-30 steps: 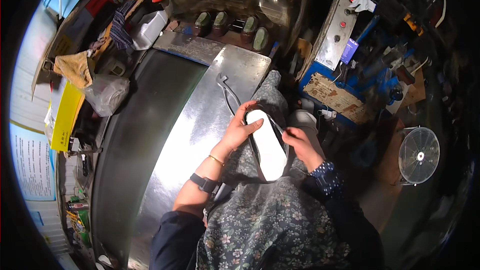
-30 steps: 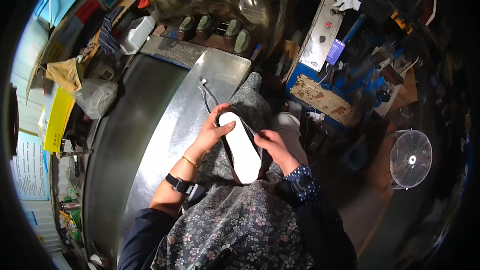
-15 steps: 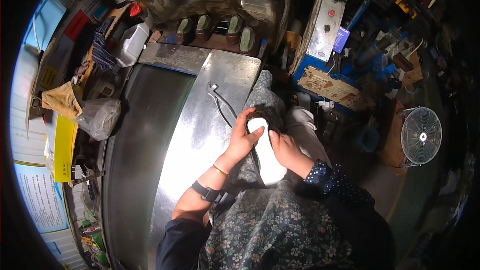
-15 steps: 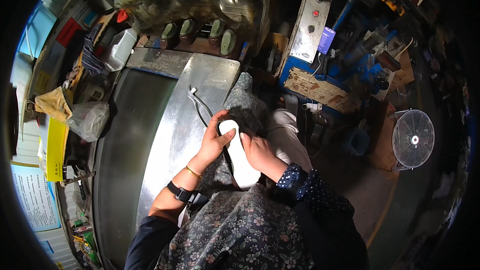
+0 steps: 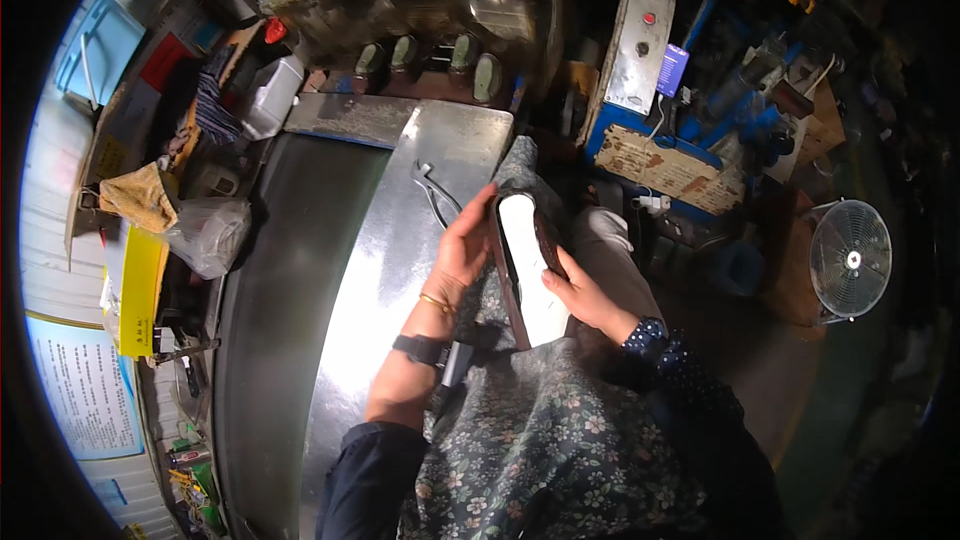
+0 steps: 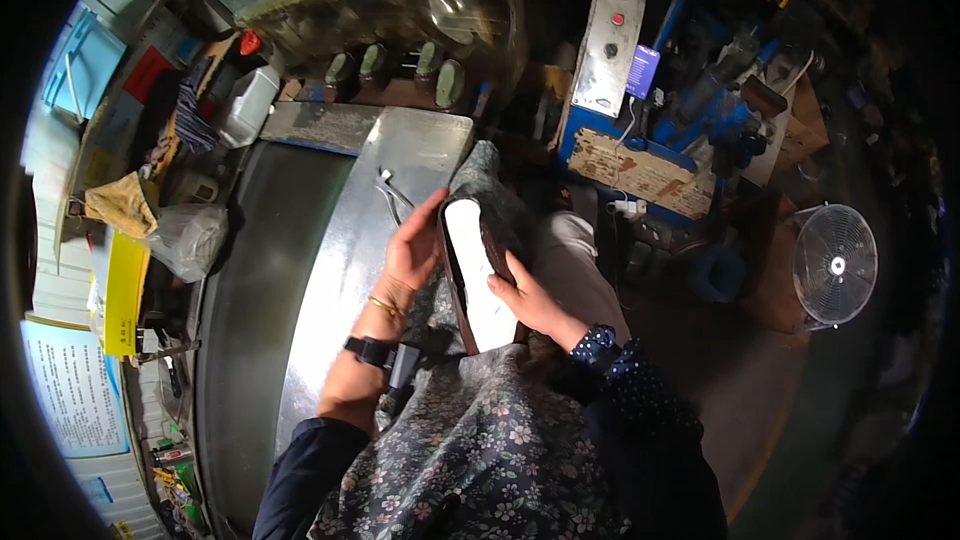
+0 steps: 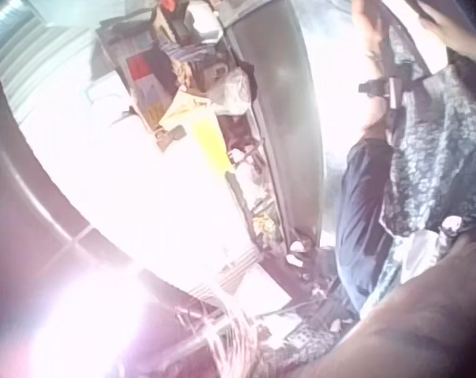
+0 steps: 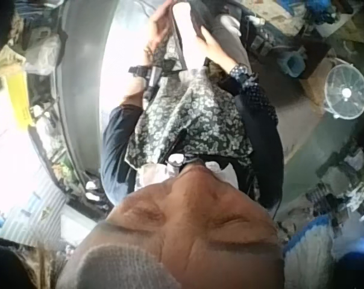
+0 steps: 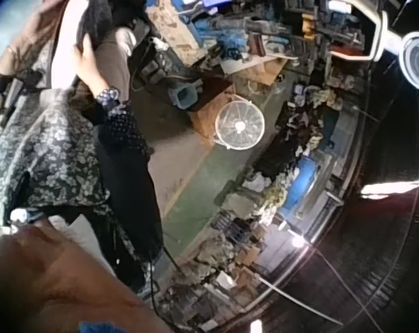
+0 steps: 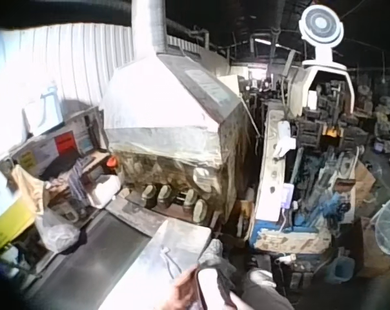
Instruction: Applying soles or components to shoes on a manufacturing assembly line.
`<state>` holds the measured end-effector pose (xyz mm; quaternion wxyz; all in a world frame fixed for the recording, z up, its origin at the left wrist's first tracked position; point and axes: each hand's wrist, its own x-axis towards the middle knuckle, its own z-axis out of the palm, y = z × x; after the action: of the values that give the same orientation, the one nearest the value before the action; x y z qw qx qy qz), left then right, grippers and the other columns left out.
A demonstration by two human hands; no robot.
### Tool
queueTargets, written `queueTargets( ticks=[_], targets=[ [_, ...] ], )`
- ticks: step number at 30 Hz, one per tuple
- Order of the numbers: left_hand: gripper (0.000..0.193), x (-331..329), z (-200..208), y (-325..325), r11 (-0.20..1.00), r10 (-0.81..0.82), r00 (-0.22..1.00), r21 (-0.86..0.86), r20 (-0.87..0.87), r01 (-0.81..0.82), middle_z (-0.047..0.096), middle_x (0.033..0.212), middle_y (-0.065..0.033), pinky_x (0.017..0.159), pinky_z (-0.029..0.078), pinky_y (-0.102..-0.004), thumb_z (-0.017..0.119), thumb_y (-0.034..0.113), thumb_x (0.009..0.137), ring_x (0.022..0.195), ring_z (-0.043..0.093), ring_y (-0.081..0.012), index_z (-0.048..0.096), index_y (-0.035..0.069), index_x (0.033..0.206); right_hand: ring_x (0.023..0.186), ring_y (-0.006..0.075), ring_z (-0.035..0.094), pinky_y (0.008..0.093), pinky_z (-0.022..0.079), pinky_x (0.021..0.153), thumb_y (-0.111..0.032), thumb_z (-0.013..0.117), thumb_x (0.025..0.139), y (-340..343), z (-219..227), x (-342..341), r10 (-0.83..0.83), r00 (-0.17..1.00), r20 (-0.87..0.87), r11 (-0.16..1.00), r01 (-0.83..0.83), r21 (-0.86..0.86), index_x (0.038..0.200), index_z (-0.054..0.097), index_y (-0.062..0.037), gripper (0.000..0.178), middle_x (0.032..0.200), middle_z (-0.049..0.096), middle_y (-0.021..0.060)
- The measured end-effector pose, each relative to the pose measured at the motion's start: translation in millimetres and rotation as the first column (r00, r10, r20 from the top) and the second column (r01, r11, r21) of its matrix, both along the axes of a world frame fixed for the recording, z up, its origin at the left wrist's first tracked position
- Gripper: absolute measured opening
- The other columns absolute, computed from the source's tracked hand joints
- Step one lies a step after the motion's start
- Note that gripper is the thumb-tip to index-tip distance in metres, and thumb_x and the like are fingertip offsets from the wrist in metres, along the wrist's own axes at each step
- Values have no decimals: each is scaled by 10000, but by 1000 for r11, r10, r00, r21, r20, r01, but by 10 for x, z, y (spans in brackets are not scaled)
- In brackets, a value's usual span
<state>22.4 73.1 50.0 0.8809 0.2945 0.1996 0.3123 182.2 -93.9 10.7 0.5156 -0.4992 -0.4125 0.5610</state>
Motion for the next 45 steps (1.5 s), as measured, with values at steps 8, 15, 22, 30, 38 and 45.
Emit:
queueTargets(
  ticks=[8, 15, 22, 30, 38, 45],
  targets=[
    [505, 56, 195, -337, 394, 846, -66, 538, -528, 745, 668, 618, -178, 565, 540, -504, 362, 325, 1036, 577, 670, -404, 631, 41, 718, 1044, 400, 650, 395, 501, 920, -450, 582, 971, 321, 430, -368, 148, 824, 546, 976, -33, -214, 1493, 1, 135, 976, 1094, 624, 365],
    [669, -382, -312, -558, 369, 621, 551, 828, -558, 423, 480, 1354, -368, 942, 496, -485, 399, 359, 1037, 1156, 556, -511, 186, -86, 1490, 1452, 259, 220, 374, 243, 1169, -142, 678, 921, 171, 89, -324, 113, 989, 99, 983, -125, 131, 1544, -57, -1, 975, 1566, 214, 186],
    [772, -139, -53, -418, 978, 182, 927, 162, -327, -135, 315, 1581, -99, 1166, 262, -383, 311, 626, 1016, 1466, 252, -256, 298, 45, 1524, 1285, 140, 447, 294, 399, 1060, -4, 701, 850, 218, 459, 153, 265, 957, -119, 964, -261, 45, 1582, 35, -34, 990, 1487, 392, 113],
    [646, -212, 494, -190, 346, -455, 650, 552, -608, 759, 538, 1404, -135, 1110, 353, -337, 634, 420, 960, 1294, 480, -197, 484, -23, 1405, 1136, 306, 613, 379, 482, 982, -146, 782, 779, 220, 1187, 639, 473, 591, 654, 752, -657, 49, 1257, 649, -125, 497, 1276, 610, 138],
    [721, 199, -450, -871, 389, -564, 401, 196, -722, 900, 592, 1301, -137, 1016, 410, -306, 680, 458, 926, 1168, 522, -184, 473, -44, 1400, 863, 294, 675, 363, 539, 735, -137, 690, 888, -526, 249, 566, -41, 730, 683, 975, -121, 188, 946, 706, -64, 95, 939, 671, 100],
    [786, 224, -161, -692, 395, -606, 348, 109, -715, 912, 578, 1329, -189, 1030, 411, -327, 674, 476, 916, 1187, 537, -228, 444, -94, 1405, 718, 238, 680, 355, 526, 667, -197, 664, 923, 136, 338, 814, 439, 631, 639, 886, -423, -192, 984, 709, -41, 174, 843, 711, 127]
  ],
)
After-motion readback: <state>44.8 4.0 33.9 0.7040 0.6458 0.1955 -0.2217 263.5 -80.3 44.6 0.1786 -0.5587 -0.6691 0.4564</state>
